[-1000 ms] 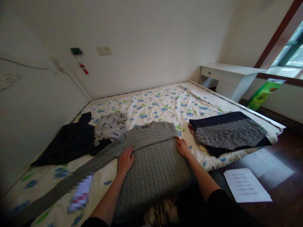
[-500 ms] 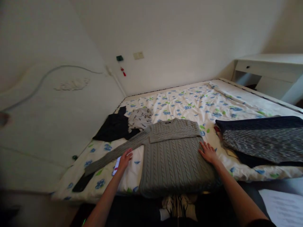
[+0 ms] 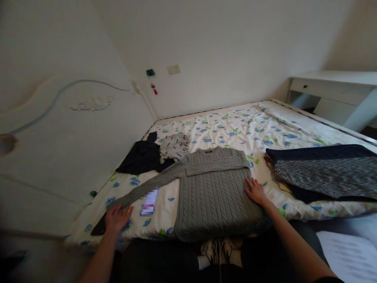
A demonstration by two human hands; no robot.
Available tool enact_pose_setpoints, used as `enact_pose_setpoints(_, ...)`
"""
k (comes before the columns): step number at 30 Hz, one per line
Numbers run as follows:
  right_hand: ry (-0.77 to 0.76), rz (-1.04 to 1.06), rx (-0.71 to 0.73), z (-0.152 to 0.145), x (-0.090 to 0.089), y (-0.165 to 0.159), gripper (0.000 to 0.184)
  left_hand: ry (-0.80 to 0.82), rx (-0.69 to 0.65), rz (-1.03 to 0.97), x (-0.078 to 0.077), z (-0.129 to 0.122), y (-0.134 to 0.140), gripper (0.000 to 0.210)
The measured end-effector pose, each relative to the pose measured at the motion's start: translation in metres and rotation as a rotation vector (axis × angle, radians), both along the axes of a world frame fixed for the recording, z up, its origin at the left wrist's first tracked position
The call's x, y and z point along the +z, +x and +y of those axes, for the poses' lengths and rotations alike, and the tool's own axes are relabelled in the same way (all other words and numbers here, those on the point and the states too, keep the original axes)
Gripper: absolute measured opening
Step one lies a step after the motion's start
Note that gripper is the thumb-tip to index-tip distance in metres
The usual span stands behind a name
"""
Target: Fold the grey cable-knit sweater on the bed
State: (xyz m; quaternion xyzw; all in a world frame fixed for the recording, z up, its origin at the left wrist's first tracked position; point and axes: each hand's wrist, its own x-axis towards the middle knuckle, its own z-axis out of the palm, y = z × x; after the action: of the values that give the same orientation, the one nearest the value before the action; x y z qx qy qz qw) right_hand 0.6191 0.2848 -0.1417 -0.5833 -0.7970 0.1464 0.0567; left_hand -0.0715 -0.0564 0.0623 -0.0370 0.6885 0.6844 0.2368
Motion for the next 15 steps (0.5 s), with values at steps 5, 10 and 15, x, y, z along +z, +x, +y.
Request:
enact_pose_setpoints(5,0.038,0.049,0.045,-0.023,-0.001,0.007,0.071,-0.077,0.086,0.134,0.038,0.047,-0.014,0.024)
enact_pose_setpoints(10,0.072,0.076,0.021,-0.022,0.01,0.006,0.069,-0.046,-0.033,0.508,0.125,0.138,-0.032,0.038)
enact_pose_setpoints(15,0.075,0.116,0.006,-0.021,0.021,0.002,0.068,0.182,-0.518,1.025,0.206,0.268,0.04,0.066)
